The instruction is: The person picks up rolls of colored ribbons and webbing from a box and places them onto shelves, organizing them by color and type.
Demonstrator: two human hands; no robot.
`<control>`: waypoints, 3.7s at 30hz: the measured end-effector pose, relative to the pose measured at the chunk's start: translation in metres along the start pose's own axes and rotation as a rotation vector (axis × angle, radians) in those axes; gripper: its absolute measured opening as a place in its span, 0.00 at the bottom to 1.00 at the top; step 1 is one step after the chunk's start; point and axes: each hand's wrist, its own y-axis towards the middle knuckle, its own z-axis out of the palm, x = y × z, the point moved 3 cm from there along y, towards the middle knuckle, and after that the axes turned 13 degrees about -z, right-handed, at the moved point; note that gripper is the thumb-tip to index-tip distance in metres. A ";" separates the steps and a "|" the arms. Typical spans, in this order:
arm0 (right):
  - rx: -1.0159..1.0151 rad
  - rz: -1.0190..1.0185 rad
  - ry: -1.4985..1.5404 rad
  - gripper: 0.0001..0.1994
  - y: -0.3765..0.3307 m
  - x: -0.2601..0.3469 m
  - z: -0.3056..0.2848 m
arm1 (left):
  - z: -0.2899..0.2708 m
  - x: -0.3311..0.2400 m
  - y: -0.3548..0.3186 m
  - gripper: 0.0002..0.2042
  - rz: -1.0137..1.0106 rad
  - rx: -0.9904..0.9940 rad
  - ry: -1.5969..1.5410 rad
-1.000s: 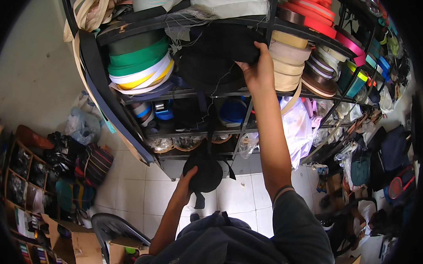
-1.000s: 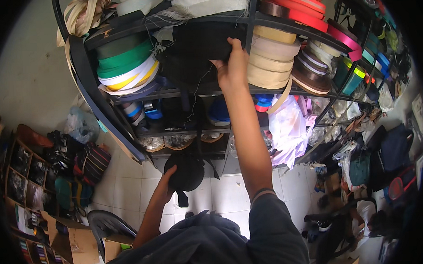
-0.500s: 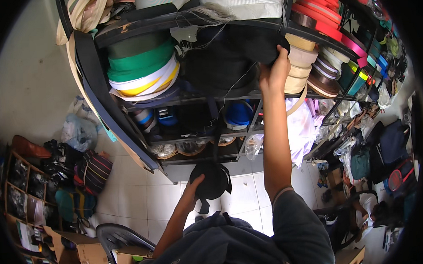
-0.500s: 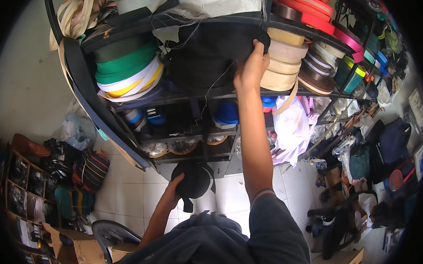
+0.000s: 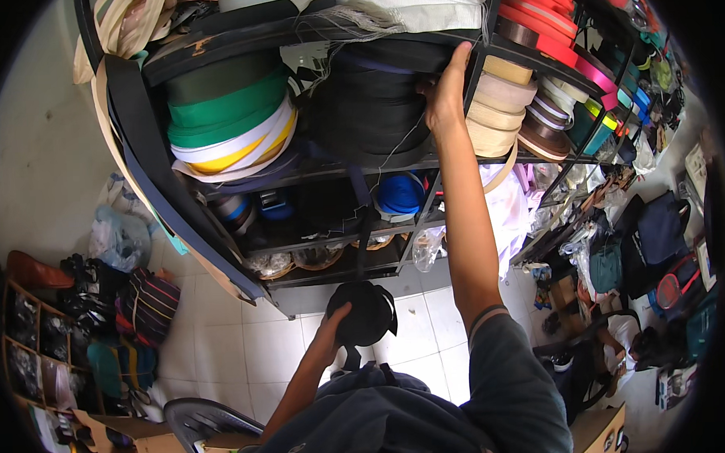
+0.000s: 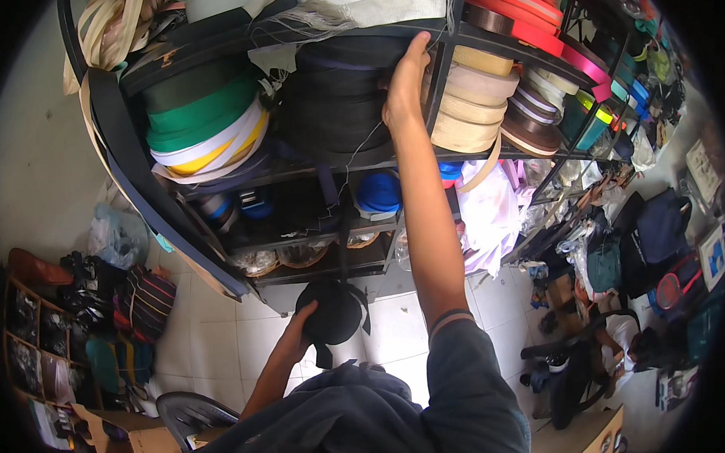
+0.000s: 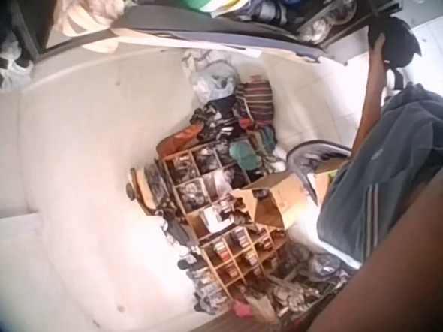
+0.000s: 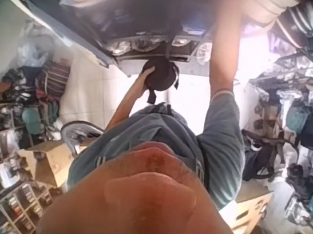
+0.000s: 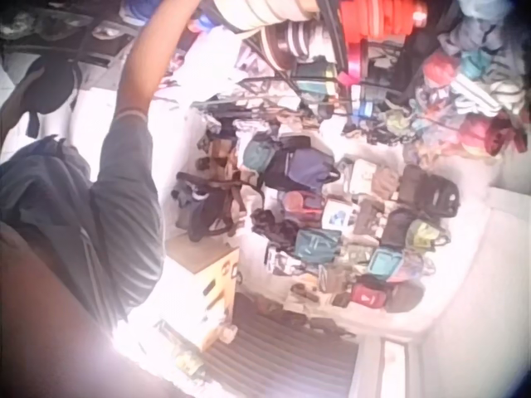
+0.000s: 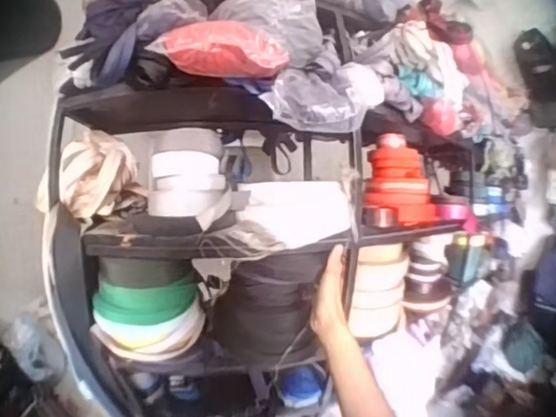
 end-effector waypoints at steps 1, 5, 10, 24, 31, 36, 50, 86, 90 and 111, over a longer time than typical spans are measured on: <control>0.068 0.012 -0.023 0.35 0.001 -0.003 -0.006 | 0.000 -0.001 0.001 0.31 -0.002 0.000 0.000; 0.149 -0.250 -0.242 0.42 -0.025 0.008 -0.013 | -0.003 -0.007 -0.001 0.29 0.038 -0.008 -0.004; 0.169 -0.434 -0.509 0.49 -0.027 0.007 -0.012 | 0.000 -0.013 -0.010 0.27 0.042 -0.029 0.004; 0.315 -0.356 -0.284 0.47 0.011 -0.016 -0.017 | 0.005 0.003 -0.005 0.31 0.018 0.003 -0.007; 0.244 -0.425 -0.370 0.40 0.012 -0.017 -0.016 | 0.005 0.008 -0.005 0.28 0.050 -0.037 -0.010; 0.219 -0.461 -0.494 0.36 0.014 -0.019 -0.010 | 0.008 0.011 -0.012 0.27 0.044 -0.044 -0.013; 0.203 -0.554 -0.812 0.42 -0.003 -0.012 0.010 | -0.011 0.023 -0.015 0.31 0.010 -0.016 0.026; 0.506 -0.319 -0.175 0.43 -0.032 0.131 -0.248 | 0.365 -0.127 -0.004 0.25 0.404 0.344 0.295; 0.438 -0.378 -0.048 0.34 0.010 0.147 -0.221 | 0.406 -0.170 -0.018 0.24 0.541 0.350 0.356; 0.367 -0.649 -0.025 0.23 0.184 0.138 -0.114 | 0.495 -0.339 -0.030 0.32 1.048 -0.449 0.936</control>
